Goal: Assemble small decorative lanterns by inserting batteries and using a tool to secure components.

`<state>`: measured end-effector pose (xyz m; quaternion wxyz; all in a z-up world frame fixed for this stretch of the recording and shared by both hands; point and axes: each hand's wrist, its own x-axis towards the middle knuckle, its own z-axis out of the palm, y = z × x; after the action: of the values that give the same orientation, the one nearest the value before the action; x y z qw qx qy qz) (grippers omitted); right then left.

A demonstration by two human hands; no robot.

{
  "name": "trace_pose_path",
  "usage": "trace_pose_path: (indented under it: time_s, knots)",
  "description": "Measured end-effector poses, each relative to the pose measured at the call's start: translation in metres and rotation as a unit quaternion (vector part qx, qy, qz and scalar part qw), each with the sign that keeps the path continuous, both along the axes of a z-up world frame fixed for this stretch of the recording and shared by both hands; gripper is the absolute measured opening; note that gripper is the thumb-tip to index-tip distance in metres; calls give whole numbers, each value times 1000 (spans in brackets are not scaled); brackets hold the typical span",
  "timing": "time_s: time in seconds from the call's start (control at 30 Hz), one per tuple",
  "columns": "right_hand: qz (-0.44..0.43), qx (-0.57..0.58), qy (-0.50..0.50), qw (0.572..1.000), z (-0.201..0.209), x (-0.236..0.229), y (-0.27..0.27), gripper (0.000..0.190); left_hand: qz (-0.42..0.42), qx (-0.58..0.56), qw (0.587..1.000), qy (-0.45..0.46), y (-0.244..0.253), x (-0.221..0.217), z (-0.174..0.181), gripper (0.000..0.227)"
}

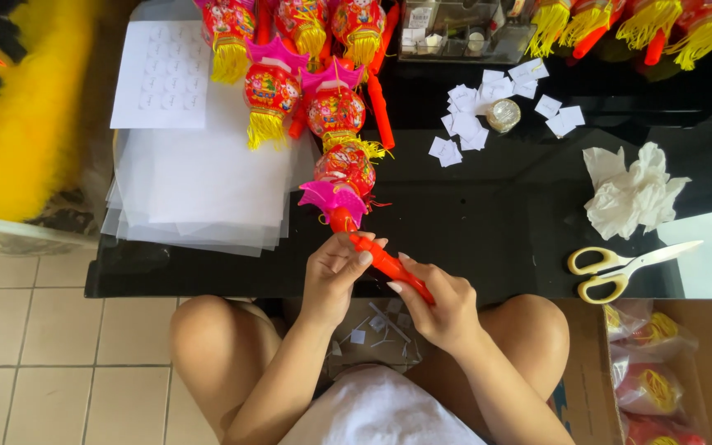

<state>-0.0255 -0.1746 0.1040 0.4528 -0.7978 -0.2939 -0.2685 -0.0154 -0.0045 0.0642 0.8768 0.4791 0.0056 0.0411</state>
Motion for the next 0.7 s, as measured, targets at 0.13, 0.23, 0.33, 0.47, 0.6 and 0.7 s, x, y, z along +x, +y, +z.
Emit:
trace_pose_path:
  time_s: [0.13,0.23,0.33,0.47,0.6,0.7]
  knots:
    - [98,293,418,855,-11,-7,2,21,-21,1,1000,-17,7,-2,-10,28]
    - [143,447,598,650,4,-10,6,31,-46,-3,998,-32,15,-5,-6,36]
    - [137,447,648,601,-5,-13,8,31,-93,5,995,-42,26,-7,5,39]
    - [113,401,595,687,-12,-23,21,23,-69,-41,997,3,21,-5,-40,37]
    - [107,474,642,593,-21,-24,15,22,-106,-111,988,33,18,2,-55,51]
    - [265,624,704,211,-48,-25,5,55,-138,-127,980,70,16,1,-51,64]
